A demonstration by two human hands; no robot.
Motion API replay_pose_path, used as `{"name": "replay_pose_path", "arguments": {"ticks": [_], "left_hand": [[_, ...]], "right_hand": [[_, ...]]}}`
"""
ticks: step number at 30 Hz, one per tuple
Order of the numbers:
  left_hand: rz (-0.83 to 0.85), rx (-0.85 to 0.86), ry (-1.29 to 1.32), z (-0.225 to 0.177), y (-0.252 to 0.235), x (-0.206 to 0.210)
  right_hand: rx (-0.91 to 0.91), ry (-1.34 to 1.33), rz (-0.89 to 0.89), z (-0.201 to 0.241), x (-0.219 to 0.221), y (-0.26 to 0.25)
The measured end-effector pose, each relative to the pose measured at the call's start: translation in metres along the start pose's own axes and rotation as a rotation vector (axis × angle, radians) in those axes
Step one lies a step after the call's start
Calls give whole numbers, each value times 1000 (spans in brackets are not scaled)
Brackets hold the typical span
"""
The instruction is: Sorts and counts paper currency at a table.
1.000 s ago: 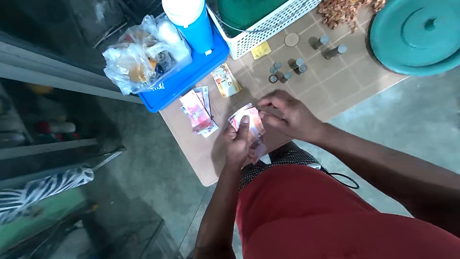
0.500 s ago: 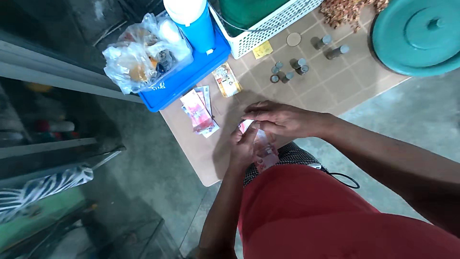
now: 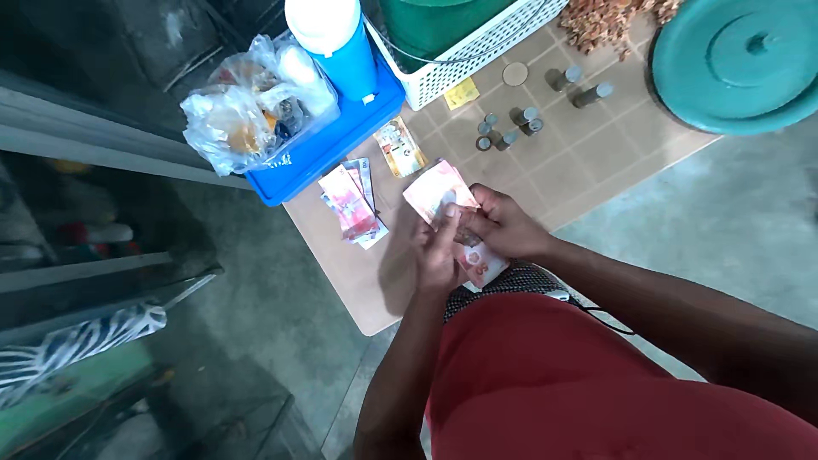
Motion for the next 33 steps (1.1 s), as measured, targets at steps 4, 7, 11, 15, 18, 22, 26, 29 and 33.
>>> {"name": "replay_pose_path", "arguments": {"ticks": [4,7,11,15,18,22,26,29,33], "left_hand": [[-151,198,-167,-10,7,-7],[-196,284,-168,-17,9,-10],[200,-59,265,-8,-1,6],[178,-29,78,-13,4,4],[71,62,-285,-21,9,-5],[182,110,-496,-22,15,2],[243,95,-468,-18,17,15],[277,166,-467,-19,19,15],[260,116,-357,-16,20,11]], "right_hand": [[14,-53,67,-2,10,1],[-16,-73,89,7,14,-2],[81,-320,189,-3,21,1],[97,-302,287,-11,28,8],[-55,115,302,-11,3,6],[-378,460,162,54,-33,2],[-620,647,212,97,-8,4],[-545,643,380,76,14,8],[-335,294,260,70,-21,-3]]}}
Point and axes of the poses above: each hand's wrist, its own y-axis away from the middle knuckle, its own x-axis out of the palm, z = x × y, the point moved 10 cm from there along -y, towards the middle knuckle, and after that the axes turned 6 degrees about -x, right-handed, at the moved point
